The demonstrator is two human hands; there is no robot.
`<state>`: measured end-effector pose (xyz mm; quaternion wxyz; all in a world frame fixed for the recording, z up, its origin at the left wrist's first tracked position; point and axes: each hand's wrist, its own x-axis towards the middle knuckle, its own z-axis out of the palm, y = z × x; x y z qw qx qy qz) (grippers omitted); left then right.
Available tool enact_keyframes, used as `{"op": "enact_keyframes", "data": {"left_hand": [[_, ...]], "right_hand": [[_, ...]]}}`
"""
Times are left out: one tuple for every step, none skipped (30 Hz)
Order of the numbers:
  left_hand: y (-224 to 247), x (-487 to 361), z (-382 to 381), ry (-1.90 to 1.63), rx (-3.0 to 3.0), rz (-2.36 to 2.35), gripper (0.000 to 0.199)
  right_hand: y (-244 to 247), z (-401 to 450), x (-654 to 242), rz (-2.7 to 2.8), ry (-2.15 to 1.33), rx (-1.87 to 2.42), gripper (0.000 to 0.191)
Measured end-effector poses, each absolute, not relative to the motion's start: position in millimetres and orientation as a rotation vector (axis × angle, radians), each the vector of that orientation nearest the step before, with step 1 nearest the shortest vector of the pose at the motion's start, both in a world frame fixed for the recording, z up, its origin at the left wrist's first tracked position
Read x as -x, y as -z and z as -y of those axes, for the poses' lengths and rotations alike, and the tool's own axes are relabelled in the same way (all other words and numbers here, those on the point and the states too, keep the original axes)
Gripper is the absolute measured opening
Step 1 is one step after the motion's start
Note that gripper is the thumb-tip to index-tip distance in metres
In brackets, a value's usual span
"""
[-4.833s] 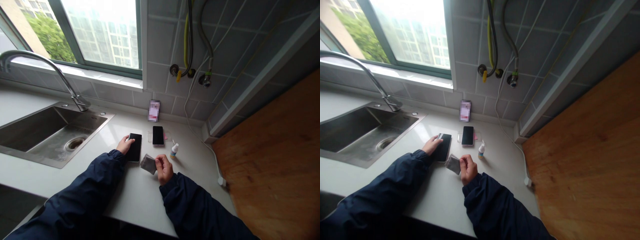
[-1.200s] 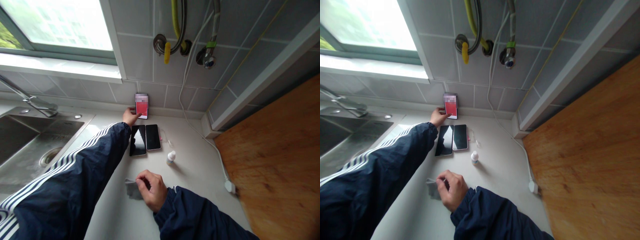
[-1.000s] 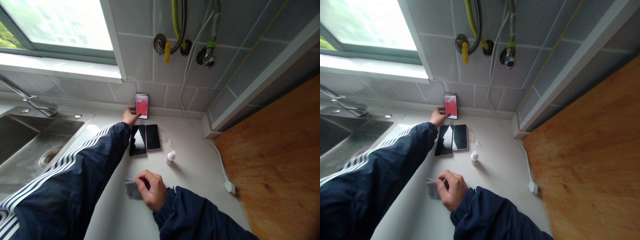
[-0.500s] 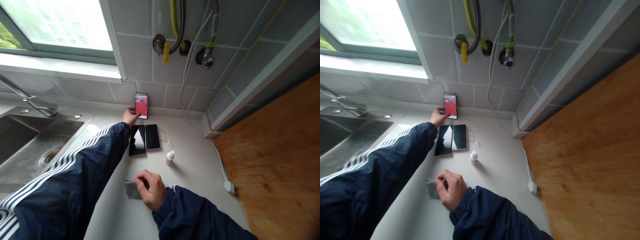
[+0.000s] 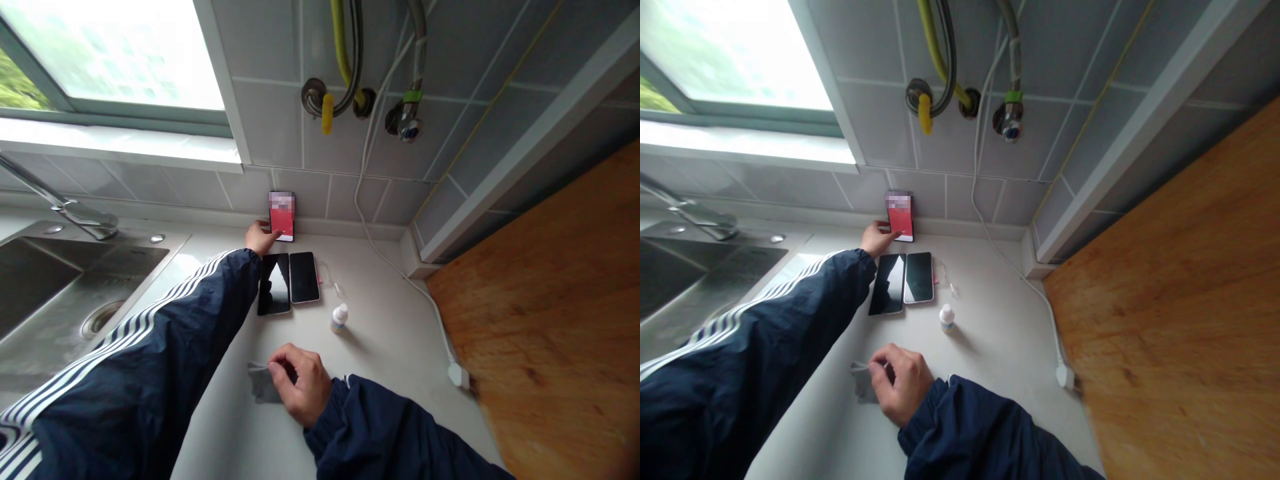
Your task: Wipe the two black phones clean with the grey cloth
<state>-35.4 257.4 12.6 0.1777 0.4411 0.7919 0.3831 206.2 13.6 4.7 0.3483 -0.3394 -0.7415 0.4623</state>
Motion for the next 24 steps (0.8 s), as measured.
{"op": "enact_keyframes", "data": {"left_hand": [[-13.3,34.8,-257.0,-1.082,-1.246,-2.242,0.058],[-14.0,34.1,-256.6,-1.080,-1.244,-2.244,0.058],[-14.7,33.5,-256.2,-1.078,-1.242,-2.245,0.058],[-15.4,32.9,-255.7,-1.076,-1.240,-2.248,0.058],[-16.0,32.3,-255.3,-1.074,-1.238,-2.250,0.059],[-16.6,31.7,-254.8,-1.071,-1.236,-2.251,0.059],[-17.1,31.3,-254.5,-1.069,-1.234,-2.252,0.059],[-17.6,30.9,-254.2,-1.066,-1.232,-2.253,0.058],[-18.0,30.7,-253.9,-1.064,-1.231,-2.254,0.058],[-18.3,30.6,-253.8,-1.062,-1.229,-2.256,0.058],[-18.5,30.5,-253.7,-1.060,-1.229,-2.258,0.058],[-18.6,30.5,-253.7,-1.059,-1.228,-2.260,0.058],[-18.6,30.5,-253.7,-1.059,-1.228,-2.261,0.058],[-18.5,30.5,-253.8,-1.059,-1.228,-2.262,0.058],[-18.2,30.6,-254.0,-1.060,-1.227,-2.263,0.058],[-17.9,30.6,-254.1,-1.063,-1.227,-2.264,0.059],[-17.5,30.7,-254.2,-1.066,-1.227,-2.265,0.059],[-17.0,30.8,-254.3,-1.070,-1.228,-2.267,0.060],[-16.6,30.9,-254.4,-1.073,-1.229,-2.269,0.061],[-16.2,31.0,-254.5,-1.076,-1.230,-2.270,0.061],[-15.9,31.1,-254.7,-1.078,-1.231,-2.270,0.061],[-15.6,31.1,-254.8,-1.079,-1.233,-2.269,0.061],[-15.4,31.2,-254.9,-1.079,-1.234,-2.267,0.060],[-15.2,31.2,-255.1,-1.078,-1.236,-2.264,0.059]], "right_hand": [[-4.7,-13.7,-206.1,1.921,-1.198,0.878,0.011],[-4.7,-13.7,-206.0,1.921,-1.198,0.877,0.011],[-4.7,-13.7,-205.9,1.921,-1.199,0.876,0.011],[-4.8,-13.7,-205.8,1.921,-1.201,0.875,0.011],[-4.8,-13.7,-205.7,1.921,-1.203,0.875,0.011],[-4.8,-13.6,-205.8,1.921,-1.206,0.875,0.011],[-4.7,-13.5,-205.8,1.923,-1.209,0.875,0.010],[-4.7,-13.4,-205.9,1.924,-1.212,0.874,0.010],[-4.6,-13.2,-206.0,1.925,-1.214,0.874,0.010],[-4.4,-13.2,-206.2,1.926,-1.215,0.876,0.010],[-4.3,-13.1,-206.3,1.928,-1.216,0.877,0.010],[-4.1,-13.2,-206.4,1.929,-1.217,0.878,0.010],[-4.1,-13.3,-206.5,1.930,-1.218,0.879,0.010],[-4.0,-13.5,-206.5,1.931,-1.219,0.879,0.009],[-4.1,-13.7,-206.5,1.932,-1.220,0.879,0.009],[-4.3,-13.9,-206.4,1.932,-1.221,0.880,0.009],[-4.5,-14.1,-206.4,1.932,-1.222,0.880,0.009],[-4.7,-14.2,-206.3,1.932,-1.222,0.881,0.009],[-4.9,-14.2,-206.2,1.932,-1.222,0.881,0.009],[-5.1,-14.1,-206.1,1.932,-1.222,0.882,0.009],[-5.1,-13.9,-206.1,1.932,-1.221,0.883,0.009],[-5.0,-13.7,-206.1,1.932,-1.221,0.885,0.009],[-4.9,-13.3,-206.2,1.932,-1.220,0.886,0.009],[-4.7,-13.0,-206.3,1.933,-1.219,0.889,0.008]]}}
